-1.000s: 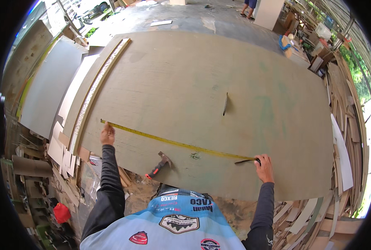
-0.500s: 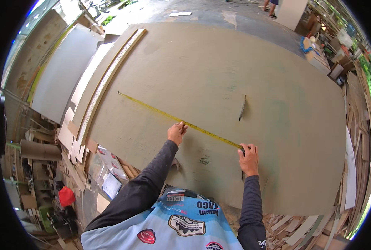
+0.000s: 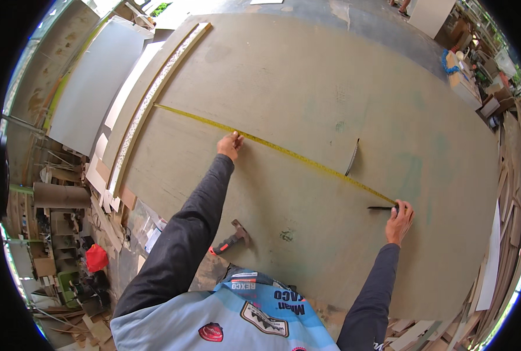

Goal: The person picks up and organizes several green wood panels by hand, then uses a hammer to drive nails into a wooden support beam attached to a larger board and uses a measuring tape to check dimensions.

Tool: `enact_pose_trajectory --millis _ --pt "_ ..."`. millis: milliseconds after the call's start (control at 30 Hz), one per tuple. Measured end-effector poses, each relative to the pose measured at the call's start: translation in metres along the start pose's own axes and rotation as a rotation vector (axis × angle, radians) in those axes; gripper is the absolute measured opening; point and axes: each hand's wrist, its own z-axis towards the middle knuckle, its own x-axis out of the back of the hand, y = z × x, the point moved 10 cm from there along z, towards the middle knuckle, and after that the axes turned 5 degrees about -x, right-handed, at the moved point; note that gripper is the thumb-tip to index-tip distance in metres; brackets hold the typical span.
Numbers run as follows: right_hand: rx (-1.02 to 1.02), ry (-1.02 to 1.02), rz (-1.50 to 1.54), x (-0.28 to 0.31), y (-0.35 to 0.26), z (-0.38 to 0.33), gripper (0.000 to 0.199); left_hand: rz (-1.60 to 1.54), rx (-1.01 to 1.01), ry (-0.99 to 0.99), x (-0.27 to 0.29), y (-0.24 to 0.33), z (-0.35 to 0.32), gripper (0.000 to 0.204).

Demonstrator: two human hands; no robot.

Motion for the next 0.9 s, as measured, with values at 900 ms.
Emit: enact_pose_trajectory --millis 900 --pt "-0.155 0.305 -0.140 -0.018 -0.034 -0.001 0.019 0.047 -0.142 -0.046 0.001 0.033 0.047 0.013"
